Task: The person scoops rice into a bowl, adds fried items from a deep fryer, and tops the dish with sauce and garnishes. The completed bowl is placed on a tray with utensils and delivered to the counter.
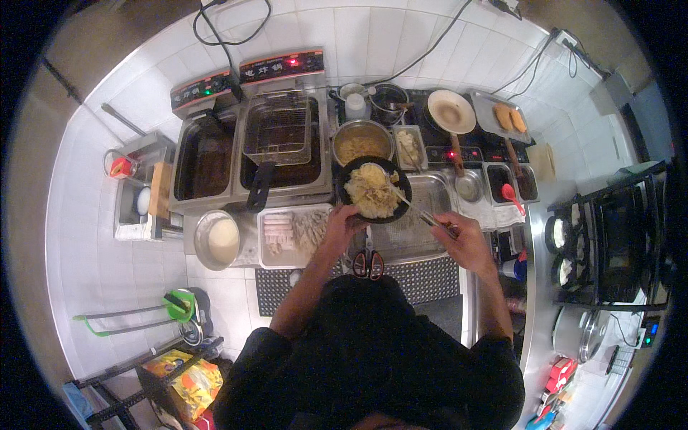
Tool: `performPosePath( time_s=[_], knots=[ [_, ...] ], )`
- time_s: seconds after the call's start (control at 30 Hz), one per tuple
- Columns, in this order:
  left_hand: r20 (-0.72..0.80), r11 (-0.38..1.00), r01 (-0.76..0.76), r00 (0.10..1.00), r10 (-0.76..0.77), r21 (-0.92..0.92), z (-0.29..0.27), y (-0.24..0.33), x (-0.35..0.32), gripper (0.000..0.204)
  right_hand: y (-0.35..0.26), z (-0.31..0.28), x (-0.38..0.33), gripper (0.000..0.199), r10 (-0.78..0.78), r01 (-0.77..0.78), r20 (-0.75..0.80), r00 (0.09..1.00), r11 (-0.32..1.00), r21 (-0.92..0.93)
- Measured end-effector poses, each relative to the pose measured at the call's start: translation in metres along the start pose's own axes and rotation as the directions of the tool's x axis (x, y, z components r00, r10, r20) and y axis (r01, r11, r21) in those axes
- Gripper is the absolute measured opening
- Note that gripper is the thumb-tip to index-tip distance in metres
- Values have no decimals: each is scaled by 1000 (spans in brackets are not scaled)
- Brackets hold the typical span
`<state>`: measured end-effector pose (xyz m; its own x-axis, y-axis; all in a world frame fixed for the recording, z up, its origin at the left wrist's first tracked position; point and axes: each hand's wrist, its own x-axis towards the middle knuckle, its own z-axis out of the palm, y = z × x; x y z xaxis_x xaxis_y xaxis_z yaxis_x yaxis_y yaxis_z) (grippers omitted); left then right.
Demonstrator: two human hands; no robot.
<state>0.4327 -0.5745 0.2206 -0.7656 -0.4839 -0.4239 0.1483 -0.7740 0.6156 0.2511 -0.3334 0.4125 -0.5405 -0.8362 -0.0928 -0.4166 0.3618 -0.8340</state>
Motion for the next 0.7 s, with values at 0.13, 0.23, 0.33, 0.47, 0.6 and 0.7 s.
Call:
performPosePath(
  time_s=[0.13,0.23,0.33,0.47,0.6,0.7],
  knots=[
    [29,999,-9,1000,8,43,5,3,-5,39,0,0,6,29,-71,65,-70,995,994,-83],
    [21,998,2,1000,-1,-69,0,1,-5,37,-12,-6,2,28,-74,52,-115,991,982,-182],
    [5,992,3,1000,-3,-125,2,4,-8,37,-20,-9,-8,27,-92,58,-140,986,973,-225],
    [-13,995,20,1000,-22,-97,13,17,-17,38,-24,-12,-18,27,-141,104,-152,978,967,-231],
    [1,991,35,999,-35,-131,3,12,-5,39,-32,-8,-14,26,-144,119,-108,984,971,-208],
    [31,990,33,999,-29,-135,-1,8,1,38,-34,-9,-12,26,-194,152,-143,971,954,-260]
  ],
)
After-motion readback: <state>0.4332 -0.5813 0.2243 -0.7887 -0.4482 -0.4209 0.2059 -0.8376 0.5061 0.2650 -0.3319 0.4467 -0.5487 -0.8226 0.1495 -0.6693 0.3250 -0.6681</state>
